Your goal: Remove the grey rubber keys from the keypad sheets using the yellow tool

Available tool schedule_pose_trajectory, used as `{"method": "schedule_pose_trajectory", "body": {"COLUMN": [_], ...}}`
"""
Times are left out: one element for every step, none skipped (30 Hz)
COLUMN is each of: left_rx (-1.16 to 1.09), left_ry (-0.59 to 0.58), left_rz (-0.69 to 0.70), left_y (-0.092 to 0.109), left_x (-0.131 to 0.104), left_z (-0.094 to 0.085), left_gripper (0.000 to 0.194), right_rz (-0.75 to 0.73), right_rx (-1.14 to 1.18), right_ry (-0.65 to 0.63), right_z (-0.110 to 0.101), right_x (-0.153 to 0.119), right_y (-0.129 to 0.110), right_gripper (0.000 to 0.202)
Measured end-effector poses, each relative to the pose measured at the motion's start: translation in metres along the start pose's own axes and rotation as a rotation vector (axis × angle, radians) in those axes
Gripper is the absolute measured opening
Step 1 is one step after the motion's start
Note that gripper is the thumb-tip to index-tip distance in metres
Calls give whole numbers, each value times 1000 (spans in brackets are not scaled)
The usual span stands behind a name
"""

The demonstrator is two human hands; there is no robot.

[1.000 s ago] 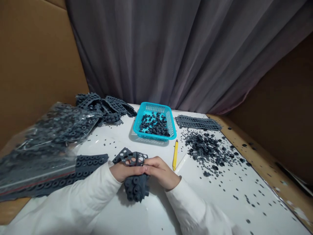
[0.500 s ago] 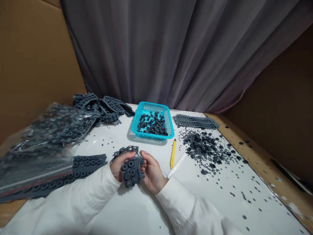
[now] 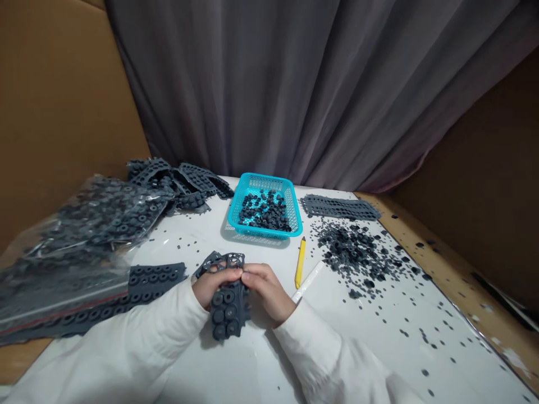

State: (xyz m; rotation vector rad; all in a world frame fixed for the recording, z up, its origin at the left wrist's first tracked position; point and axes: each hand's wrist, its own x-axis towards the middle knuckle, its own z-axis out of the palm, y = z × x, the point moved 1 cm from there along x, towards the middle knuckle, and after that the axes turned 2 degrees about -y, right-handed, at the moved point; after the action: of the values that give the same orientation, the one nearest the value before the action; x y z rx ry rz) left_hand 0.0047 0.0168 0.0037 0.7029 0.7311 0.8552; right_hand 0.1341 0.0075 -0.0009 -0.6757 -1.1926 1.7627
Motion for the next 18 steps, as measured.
{"method": "schedule_pose_trajectory", "body": {"left_rx": [42, 81, 121, 163, 207, 251, 287, 308, 309, 289, 250, 199, 143, 83, 23, -37, -98, -153], "left_ry": [-10, -24, -35, -41, -40, -33, -18, -1, 12, 19, 16, 4, -15, -31, -37, -34, -25, -16], "left_rz": [7, 6, 7, 12, 24, 40, 55, 63, 61, 47, 28, 1, -34, -67, -94, -114, -123, -124], "left_y": [0, 0, -1, -2, -3, -3, -4, -4, -4, -4, -4, -5, -5, -5, -5, -6, -6, -6], "left_x": [0, 0, 0, 0, 0, 0, -1, -1, -1, -2, -2, -3, -3, -3, -2, -2, -1, 0], "left_z": [-1, -2, -3, -4, -5, -5, -5, -5, -4, -3, -1, 0, 1, 2, 3, 3, 3, 3], "left_gripper": [21, 23, 24, 23, 21, 19, 18, 17, 17, 17, 18, 20, 22, 25, 25, 25, 23, 21], "right_rz": [-23, -43, -60, -77, -91, -94, -86, -66, -39, -10, 19, 43, 56, 58, 52, 43, 36, 38], "right_rx": [-115, -224, -328, -426, -518, -600, -661, -691, -690, -656, -595, -518, -434, -347, -258, -164, -68, 29], "right_ry": [-66, -118, -158, -186, -201, -214, -227, -241, -253, -266, -279, -286, -275, -244, -192, -123, -42, 43], "right_z": [-3, -7, -10, -12, -14, -15, -15, -15, -14, -13, -12, -10, -9, -7, -5, -2, 1, 4], "right_x": [-2, -3, -4, -5, -5, -5, -4, -4, -4, -5, -5, -5, -5, -5, -4, -3, -1, 0], "right_y": [-4, -8, -12, -16, -19, -22, -25, -28, -30, -31, -32, -31, -30, -27, -24, -20, -15, -11], "right_gripper": [36, 39, 42, 44, 45, 45, 44, 42, 41, 39, 39, 39, 41, 41, 42, 41, 39, 37]}}
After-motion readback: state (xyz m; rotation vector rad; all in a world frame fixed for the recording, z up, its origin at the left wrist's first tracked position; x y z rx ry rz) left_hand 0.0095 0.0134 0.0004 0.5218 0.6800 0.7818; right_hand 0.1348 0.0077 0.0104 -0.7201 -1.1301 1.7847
